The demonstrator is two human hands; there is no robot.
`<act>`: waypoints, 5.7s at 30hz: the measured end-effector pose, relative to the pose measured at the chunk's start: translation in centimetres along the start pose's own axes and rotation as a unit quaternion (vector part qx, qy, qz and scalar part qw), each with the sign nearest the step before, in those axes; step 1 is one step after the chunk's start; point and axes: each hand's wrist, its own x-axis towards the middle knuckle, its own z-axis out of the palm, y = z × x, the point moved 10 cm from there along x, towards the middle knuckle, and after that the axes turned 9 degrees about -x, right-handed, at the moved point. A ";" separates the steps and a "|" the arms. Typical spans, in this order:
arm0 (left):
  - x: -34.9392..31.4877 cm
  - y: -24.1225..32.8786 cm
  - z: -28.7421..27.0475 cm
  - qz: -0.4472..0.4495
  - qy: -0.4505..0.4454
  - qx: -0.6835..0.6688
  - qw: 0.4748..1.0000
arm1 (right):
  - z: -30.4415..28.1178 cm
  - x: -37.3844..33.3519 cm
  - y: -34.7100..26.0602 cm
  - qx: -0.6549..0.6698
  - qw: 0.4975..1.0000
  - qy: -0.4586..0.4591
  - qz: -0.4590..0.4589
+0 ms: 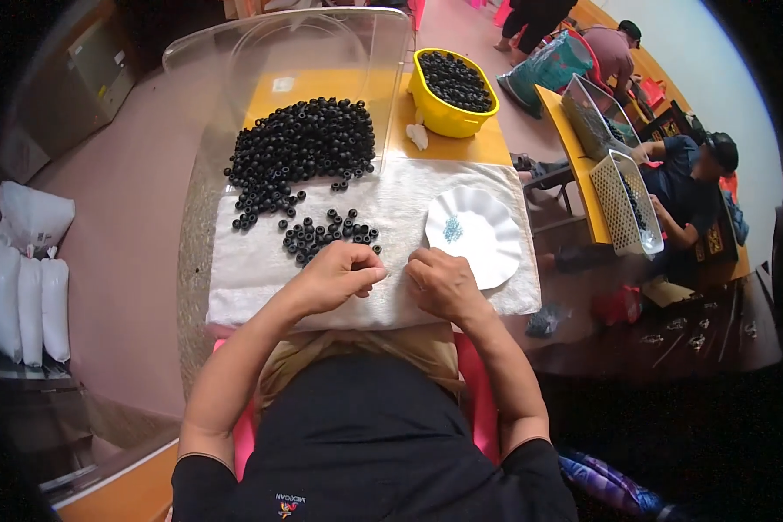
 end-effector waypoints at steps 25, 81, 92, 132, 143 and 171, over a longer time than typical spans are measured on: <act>-4.3 1.4 2.4 0.174 0.063 0.184 0.965 | 3.9 -5.5 -1.5 0.648 0.686 -0.050 0.328; -1.7 4.1 4.1 0.267 0.089 0.512 0.811 | -0.4 -4.3 0.3 0.209 0.960 0.070 0.171; -5.4 1.8 -4.7 0.158 0.195 0.022 0.968 | -1.2 -2.7 -1.0 0.123 0.981 0.087 0.121; -5.5 -4.1 2.8 -0.058 -0.072 -0.356 0.930 | 3.9 -2.5 -5.2 0.706 0.650 -0.179 0.216; -5.4 -4.5 2.9 -0.059 -0.076 -0.381 0.919 | 4.3 -2.8 -5.1 0.718 0.645 -0.142 0.222; -5.7 -3.9 0.6 -0.049 -0.010 -0.412 0.910 | -1.0 -0.6 -7.0 0.356 0.934 0.029 0.021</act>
